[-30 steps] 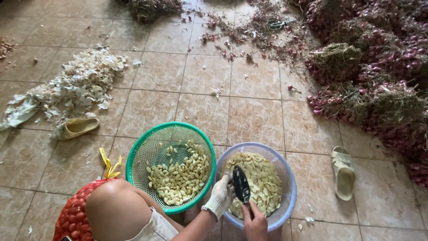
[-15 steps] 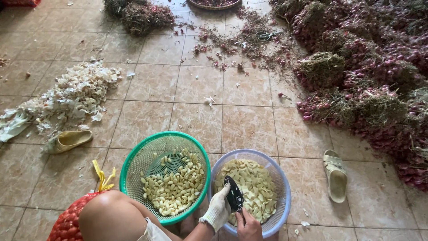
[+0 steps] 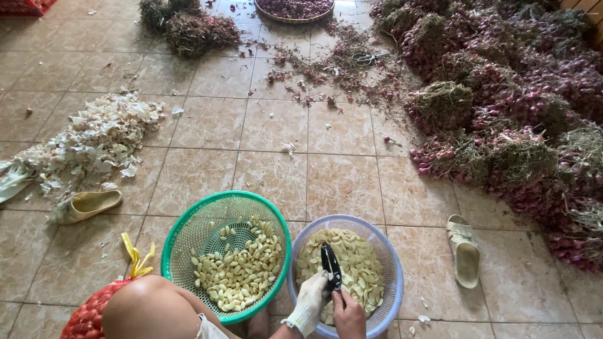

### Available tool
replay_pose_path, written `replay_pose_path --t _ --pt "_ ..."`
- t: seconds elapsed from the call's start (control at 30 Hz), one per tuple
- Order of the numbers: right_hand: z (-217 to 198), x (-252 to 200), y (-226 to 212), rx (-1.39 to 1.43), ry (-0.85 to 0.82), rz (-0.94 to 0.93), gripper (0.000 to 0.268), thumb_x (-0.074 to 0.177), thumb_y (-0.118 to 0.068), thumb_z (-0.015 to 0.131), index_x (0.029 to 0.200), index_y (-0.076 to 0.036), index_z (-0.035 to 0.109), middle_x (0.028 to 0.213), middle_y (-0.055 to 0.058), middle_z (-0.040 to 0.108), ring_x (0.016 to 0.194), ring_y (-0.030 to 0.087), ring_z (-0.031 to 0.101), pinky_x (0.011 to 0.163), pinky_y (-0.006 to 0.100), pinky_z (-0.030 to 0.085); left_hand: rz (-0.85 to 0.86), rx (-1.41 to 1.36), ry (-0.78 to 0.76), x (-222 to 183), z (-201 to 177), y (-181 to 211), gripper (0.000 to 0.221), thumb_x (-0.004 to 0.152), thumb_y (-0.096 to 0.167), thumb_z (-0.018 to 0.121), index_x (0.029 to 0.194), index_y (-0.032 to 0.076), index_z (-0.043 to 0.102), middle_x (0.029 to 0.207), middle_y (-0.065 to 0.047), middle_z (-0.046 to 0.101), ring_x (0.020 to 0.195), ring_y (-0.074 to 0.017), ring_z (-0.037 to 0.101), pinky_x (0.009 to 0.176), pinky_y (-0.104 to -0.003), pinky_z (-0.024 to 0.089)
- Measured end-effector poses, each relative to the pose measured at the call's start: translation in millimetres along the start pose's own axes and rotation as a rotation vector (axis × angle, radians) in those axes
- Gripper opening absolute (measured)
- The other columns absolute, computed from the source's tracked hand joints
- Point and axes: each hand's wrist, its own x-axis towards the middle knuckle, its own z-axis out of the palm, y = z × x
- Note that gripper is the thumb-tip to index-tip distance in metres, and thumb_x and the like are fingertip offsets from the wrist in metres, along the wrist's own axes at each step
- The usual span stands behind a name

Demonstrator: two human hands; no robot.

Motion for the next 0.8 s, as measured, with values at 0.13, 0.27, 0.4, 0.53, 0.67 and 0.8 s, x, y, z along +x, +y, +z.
replay_pose_path --t 0.13,0.27,0.4,0.53,0.67,0.8 --pt "1.2 8.2 9.3 0.014 -0.009 0.095 0.048 0.088 -0.049 0.067 0.121 -0.017 0.078 0.111 0.011 0.082 0.109 0.026 0.076 0.095 0.034 0.055 0.043 0.051 -0.061 13.0 -3.9 -16.7 0.014 0.098 0.017 0.066 0.086 0.009 0.067 0.082 -0.004 0.064 0.074 -0.0122 0.056 0.067 -0.026 0.049" --pt "-8.6 13.3 6.1 0.109 -0.009 0.177 0.045 0.089 -0.045 0.068 0.117 -0.012 0.08 0.11 0.006 0.084 0.101 0.018 0.077 0.091 0.03 0.053 0.075 0.081 -0.123 0.9 0.9 -19.7 0.009 0.093 0.01 0.065 0.086 0.006 0.068 0.08 -0.005 0.063 0.073 -0.0119 0.055 0.063 -0.026 0.045" --pt "13.8 -8.1 18.8 0.052 -0.049 0.132 0.037 0.09 -0.045 0.065 0.106 -0.017 0.084 0.088 0.008 0.085 0.08 0.023 0.076 0.077 0.035 0.056 -0.108 0.056 0.107 15.5 8.8 2.4 0.039 0.098 0.032 0.063 0.1 -0.005 0.075 0.088 -0.015 0.073 0.072 -0.0218 0.059 0.061 -0.033 0.044" --pt "19.7 -17.5 22.3 -0.128 0.001 0.051 0.04 0.084 -0.058 0.065 0.114 -0.036 0.08 0.091 0.005 0.081 0.087 0.024 0.076 0.077 0.036 0.06 -0.161 -0.053 0.142 20.6 1.4 11.5 0.044 0.096 0.048 0.066 0.09 0.005 0.07 0.069 -0.013 0.067 0.054 -0.0265 0.058 0.045 -0.038 0.042" --pt "3.9 15.8 21.4 -0.145 0.005 0.097 0.042 0.087 -0.056 0.064 0.117 -0.031 0.079 0.097 0.012 0.081 0.094 0.035 0.076 0.084 0.043 0.056 -0.085 -0.251 0.12 69.2 -21.3 -56.0 0.025 0.094 0.02 0.068 0.091 -0.004 0.069 0.076 -0.02 0.069 0.064 -0.0334 0.069 0.058 -0.045 0.057" --pt "-8.9 -10.8 -6.8 -0.09 -0.034 0.18 0.038 0.09 -0.051 0.064 0.114 -0.027 0.081 0.098 0.012 0.082 0.094 0.031 0.078 0.083 0.038 0.057 -0.145 -0.192 0.093 46.6 -3.2 -28.6 0.021 0.099 0.025 0.065 0.091 0.007 0.07 0.082 -0.012 0.075 0.071 -0.0265 0.069 0.065 -0.037 0.054"
